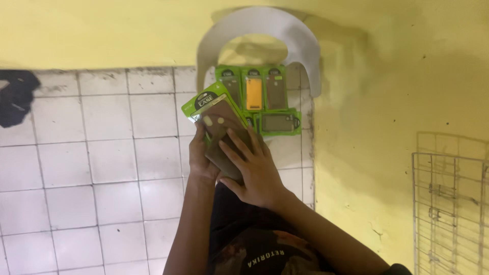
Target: The person repeatedly picks up packaged phone cases from a white plastic chair, turns them over to inspect the front and back, and places them onto a wall-mounted wire grid rack. The person handles multiple cases of different colors and designs one at a time.
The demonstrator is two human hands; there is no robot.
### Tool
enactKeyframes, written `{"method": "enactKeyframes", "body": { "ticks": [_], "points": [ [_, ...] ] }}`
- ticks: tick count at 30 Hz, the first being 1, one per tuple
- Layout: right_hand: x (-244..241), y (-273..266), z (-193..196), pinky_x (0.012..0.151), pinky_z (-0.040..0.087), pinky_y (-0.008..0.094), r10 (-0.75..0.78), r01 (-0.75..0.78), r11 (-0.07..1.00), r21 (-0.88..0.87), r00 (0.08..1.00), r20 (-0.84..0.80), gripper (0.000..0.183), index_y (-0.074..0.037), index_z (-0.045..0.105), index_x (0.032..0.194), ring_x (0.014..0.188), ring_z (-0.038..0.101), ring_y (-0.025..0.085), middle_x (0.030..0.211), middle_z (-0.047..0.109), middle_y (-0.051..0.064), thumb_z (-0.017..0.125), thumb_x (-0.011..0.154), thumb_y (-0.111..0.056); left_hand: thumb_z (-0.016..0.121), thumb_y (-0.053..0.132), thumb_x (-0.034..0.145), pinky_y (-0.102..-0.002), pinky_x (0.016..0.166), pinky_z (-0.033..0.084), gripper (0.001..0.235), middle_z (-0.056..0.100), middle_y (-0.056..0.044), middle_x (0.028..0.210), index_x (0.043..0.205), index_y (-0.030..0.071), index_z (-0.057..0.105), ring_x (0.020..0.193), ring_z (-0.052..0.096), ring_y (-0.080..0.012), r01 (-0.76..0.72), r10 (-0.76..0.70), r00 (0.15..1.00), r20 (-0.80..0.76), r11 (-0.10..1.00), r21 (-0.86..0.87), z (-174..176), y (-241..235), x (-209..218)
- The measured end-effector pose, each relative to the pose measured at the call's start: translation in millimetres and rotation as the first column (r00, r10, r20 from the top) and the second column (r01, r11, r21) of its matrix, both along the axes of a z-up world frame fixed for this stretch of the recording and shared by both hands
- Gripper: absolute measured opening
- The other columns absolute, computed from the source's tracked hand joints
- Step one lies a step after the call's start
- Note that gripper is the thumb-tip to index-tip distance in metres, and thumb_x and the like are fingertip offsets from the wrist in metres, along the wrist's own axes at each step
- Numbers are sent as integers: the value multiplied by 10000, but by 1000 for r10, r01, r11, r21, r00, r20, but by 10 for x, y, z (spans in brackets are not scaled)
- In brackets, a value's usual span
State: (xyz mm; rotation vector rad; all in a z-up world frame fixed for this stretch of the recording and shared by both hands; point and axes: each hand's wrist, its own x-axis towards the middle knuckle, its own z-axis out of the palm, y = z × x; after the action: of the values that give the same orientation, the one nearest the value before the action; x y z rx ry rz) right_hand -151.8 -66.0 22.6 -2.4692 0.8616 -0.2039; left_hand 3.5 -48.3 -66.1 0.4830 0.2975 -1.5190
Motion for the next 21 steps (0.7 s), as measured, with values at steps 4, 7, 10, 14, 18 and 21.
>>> {"method": "enactKeyframes", "body": {
  "ticks": [4,7,10,14,18,21],
  "points": [
    [-476,-382,-573,1063,380,647,-58,65,991,117,996,-64,772,-166,489,1503,1472,283,563,1618,381,161,756,812,-383,225,502,1085,-511,1160,429,650,429,-196,1542,1564,78,338,1399,458,-376,-16,10,997,79,997,77,-506,-426,-166],
    [-869,-936,-1401,978,473,603,-159,195,960,202,971,-179,742,-148,537,1458,1361,434,499,1514,492,168,775,788,-360,220,530,1061,-525,1169,397,686,404,-203,1564,1570,81,321,1423,431,-388,-63,38,993,113,973,222,-882,-689,-178],
    [-1151,-1673,-2471,1067,508,538,-337,362,924,123,923,-186,618,-166,609,1431,1296,532,412,1409,614,138,775,866,-354,238,533,1057,-533,1172,376,687,390,-198,1571,1565,76,314,1434,409,-390,-73,39,992,116,950,305,-1244,-890,-227],
    [-1053,-2081,-3564,1010,428,643,-422,423,905,-32,889,-179,661,-174,597,1432,1360,431,480,1457,514,159,780,820,-345,255,496,1073,-504,1195,378,658,384,-208,1581,1570,66,293,1451,410,-382,-45,-28,979,204,937,347,-1578,-932,-344],
    [-697,-2232,-4145,1114,308,708,-347,342,937,-73,886,-308,729,-175,571,1453,1420,311,520,1584,319,169,817,822,-444,247,470,1092,-493,1180,393,656,402,-218,1562,1566,21,307,1440,417,-367,-56,-47,973,225,900,432,-1764,-867,-455],
    [-519,-2334,-4242,1149,242,703,-310,306,950,-59,911,-273,807,-174,542,1513,1448,239,539,1645,219,183,824,814,-463,232,462,1072,-492,1152,419,640,421,-206,1538,1553,45,306,1416,440,-362,-82,-18,978,209,885,458,-1814,-808,-565]
  ]
}}
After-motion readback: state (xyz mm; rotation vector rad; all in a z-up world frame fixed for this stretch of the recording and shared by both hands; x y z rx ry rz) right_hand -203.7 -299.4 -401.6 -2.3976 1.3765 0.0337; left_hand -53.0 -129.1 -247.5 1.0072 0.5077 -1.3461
